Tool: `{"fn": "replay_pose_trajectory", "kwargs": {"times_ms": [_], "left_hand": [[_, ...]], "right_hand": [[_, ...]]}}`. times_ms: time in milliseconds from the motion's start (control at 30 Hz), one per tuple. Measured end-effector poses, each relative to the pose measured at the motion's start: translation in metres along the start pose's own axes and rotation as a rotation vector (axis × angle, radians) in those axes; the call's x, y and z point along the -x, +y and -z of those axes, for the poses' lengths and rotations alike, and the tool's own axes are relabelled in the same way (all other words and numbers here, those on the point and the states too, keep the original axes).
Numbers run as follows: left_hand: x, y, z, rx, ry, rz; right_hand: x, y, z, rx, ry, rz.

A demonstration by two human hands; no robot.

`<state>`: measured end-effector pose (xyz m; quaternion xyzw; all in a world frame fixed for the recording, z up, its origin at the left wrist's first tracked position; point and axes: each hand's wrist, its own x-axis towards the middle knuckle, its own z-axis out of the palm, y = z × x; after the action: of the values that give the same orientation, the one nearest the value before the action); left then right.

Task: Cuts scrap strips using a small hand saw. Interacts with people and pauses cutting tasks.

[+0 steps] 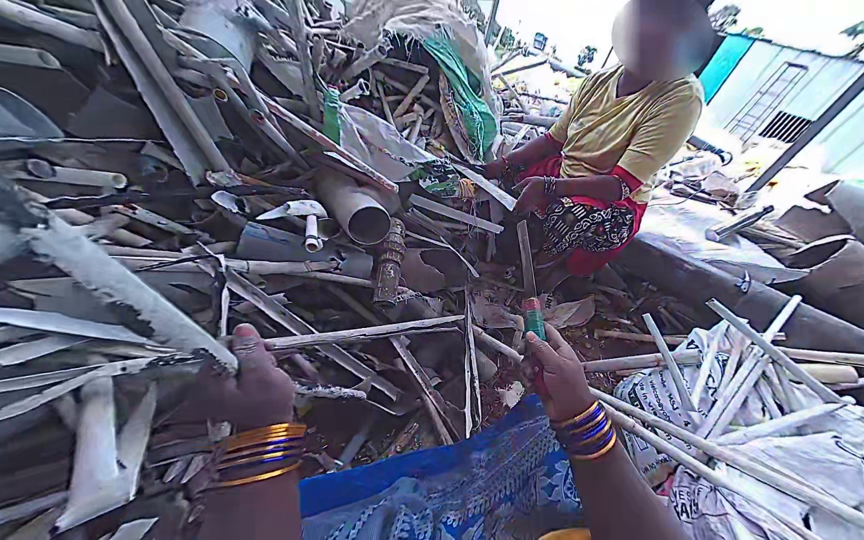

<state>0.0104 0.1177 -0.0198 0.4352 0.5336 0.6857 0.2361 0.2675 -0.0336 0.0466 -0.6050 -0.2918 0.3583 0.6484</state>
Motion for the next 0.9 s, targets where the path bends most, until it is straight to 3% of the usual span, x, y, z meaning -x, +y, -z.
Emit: {"fn": "replay_pose_trajectory", "kwargs": {"times_ms": [133,200,267,333,367,467,633,767,900], "left_hand": [[0.004,0.010,-0.008,0.076,-0.001,0.081],[0.005,0.010,-0.009,0.068,-0.016,0.090],[0.006,0.008,-0.009,0.067,-0.042,0.108],[0.008,0.008,-0.010,0.048,-0.057,0.137],[0.009,0.008,-0.010,0.033,-0.074,0.162],[0.014,-0.005,-0.012,-0.043,-0.124,0.188],[0.025,-0.014,-0.008,-0.146,-0.135,0.195],[0.035,-0.014,0.001,-0.063,-0.064,0.261],[0.048,-0.002,0.014,-0.069,-0.159,0.306]], "right_hand": [[-0.002,-0.024,0.064,0.823,0.383,0.649],[0.011,-0.019,0.085,1.054,0.456,0.750],[0.034,0.002,0.093,1.288,0.392,0.544],[0.055,0.024,0.079,1.535,0.064,-0.082],[0.060,0.040,0.070,1.624,-0.083,-0.254],[0.068,0.057,0.054,1.723,-0.228,-0.283],[0.048,0.053,0.048,1.715,-0.235,-0.362],[0.051,0.057,0.047,1.713,-0.237,-0.305],[0.063,0.056,0.049,1.659,-0.255,-0.223]]}}
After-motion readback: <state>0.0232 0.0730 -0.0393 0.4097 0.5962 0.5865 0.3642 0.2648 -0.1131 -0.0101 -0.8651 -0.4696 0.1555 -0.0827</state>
